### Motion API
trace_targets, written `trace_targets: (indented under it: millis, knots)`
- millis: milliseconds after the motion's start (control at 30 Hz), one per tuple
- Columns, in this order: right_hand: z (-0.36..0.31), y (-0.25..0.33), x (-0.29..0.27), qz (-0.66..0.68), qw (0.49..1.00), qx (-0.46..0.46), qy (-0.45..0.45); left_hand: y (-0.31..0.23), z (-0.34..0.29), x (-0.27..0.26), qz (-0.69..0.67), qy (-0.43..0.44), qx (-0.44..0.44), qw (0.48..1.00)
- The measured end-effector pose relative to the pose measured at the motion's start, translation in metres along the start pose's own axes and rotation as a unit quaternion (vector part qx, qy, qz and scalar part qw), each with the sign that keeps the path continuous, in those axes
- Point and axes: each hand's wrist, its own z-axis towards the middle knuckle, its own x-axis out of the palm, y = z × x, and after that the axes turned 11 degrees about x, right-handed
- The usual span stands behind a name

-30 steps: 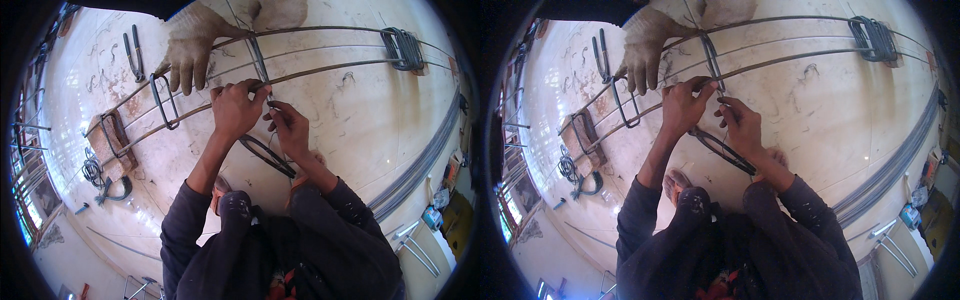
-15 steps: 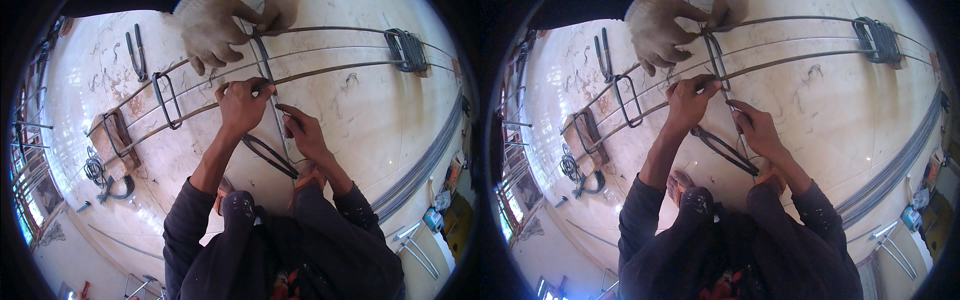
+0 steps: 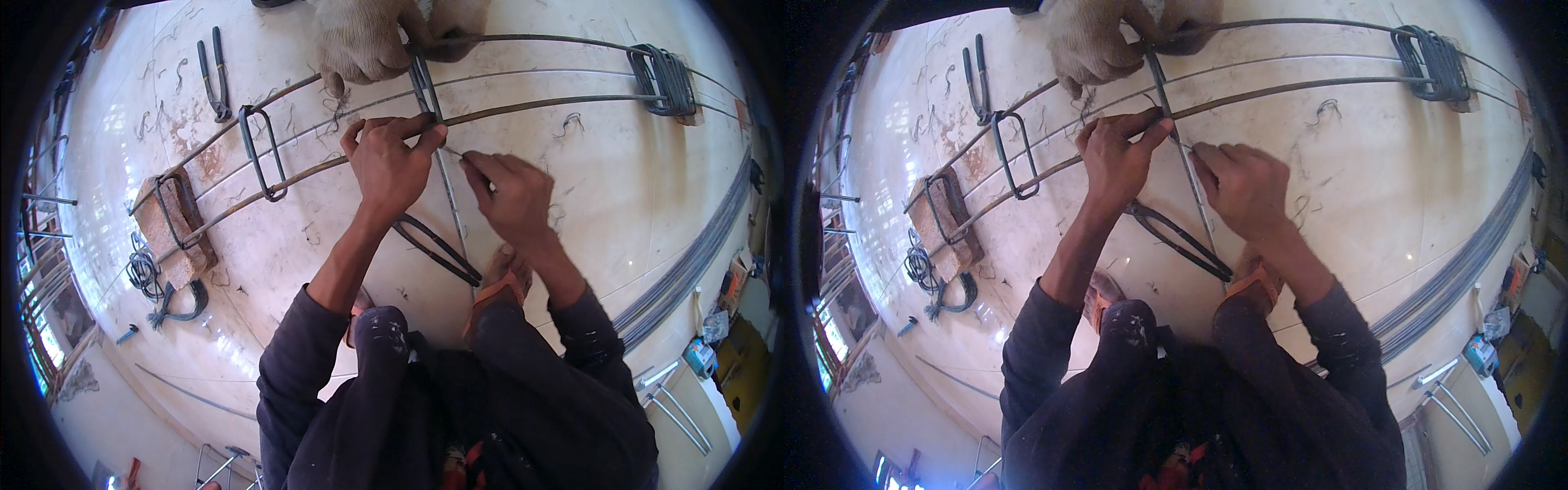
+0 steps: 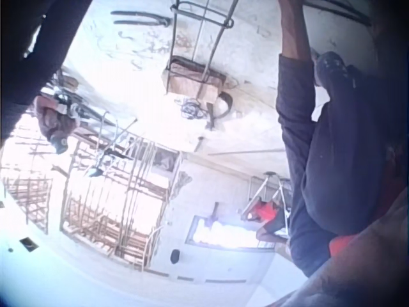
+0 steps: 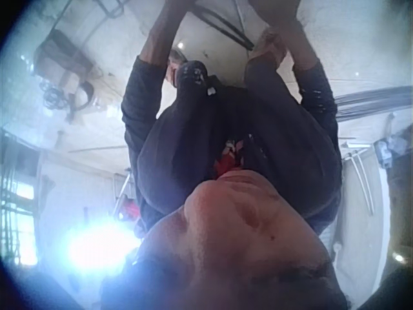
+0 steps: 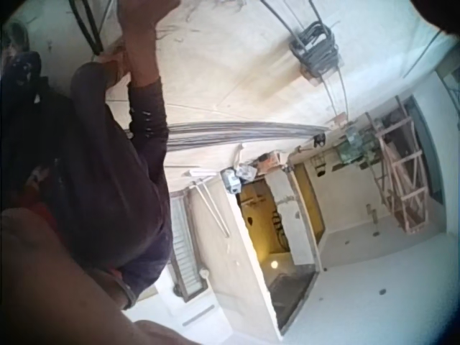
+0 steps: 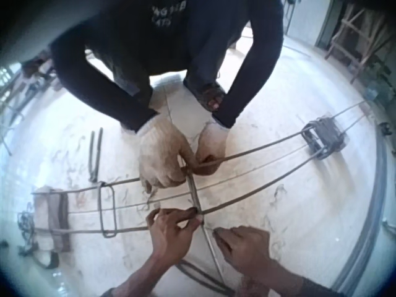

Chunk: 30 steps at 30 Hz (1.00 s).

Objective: The person sits on the floor and uses pliers to twist wire ties around a metal rebar cage structure. They repeatedly pick up wire pieces, wrap them around the rebar intersections, and twist them tight to secure the frame.

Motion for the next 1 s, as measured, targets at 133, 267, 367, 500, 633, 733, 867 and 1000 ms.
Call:
trace_targets:
  millis: [133, 267, 367, 500, 633, 733, 867, 1000]
  knots:
    - [0.038, -0.006, -0.024, -0.092, 0.981, -0.173, 0.016, 0.000, 0.001, 0.002, 0.003, -0.014, 0.006, 1.000]
    - [0.074, -0.013, -0.034, -0.134, 0.945, -0.296, 0.046, 0.000, 0.001, 0.000, -0.006, 0.000, -0.012, 1.000]
    - [0.098, -0.015, -0.031, -0.137, 0.933, -0.328, 0.055, 0.000, 0.001, -0.001, -0.004, -0.004, -0.011, 1.000]
    - [0.119, -0.026, -0.020, -0.102, 0.935, -0.336, 0.044, -0.003, 0.004, -0.003, 0.006, 0.004, -0.020, 1.000]
    - [0.120, -0.032, -0.011, -0.046, 0.952, -0.296, 0.066, -0.001, 0.002, -0.001, 0.010, 0.006, -0.026, 1.000]
    - [0.118, -0.033, -0.004, -0.036, 0.954, -0.292, 0.065, 0.001, 0.001, 0.001, 0.019, -0.001, -0.021, 1.000]
    - [0.118, -0.031, -0.003, -0.097, 0.954, -0.268, 0.091, -0.008, 0.002, -0.002, 0.026, 0.005, -0.028, 0.999]
    - [0.120, -0.033, 0.005, -0.060, 0.955, -0.284, 0.052, -0.004, -0.002, 0.006, 0.049, -0.054, 0.010, 0.997]
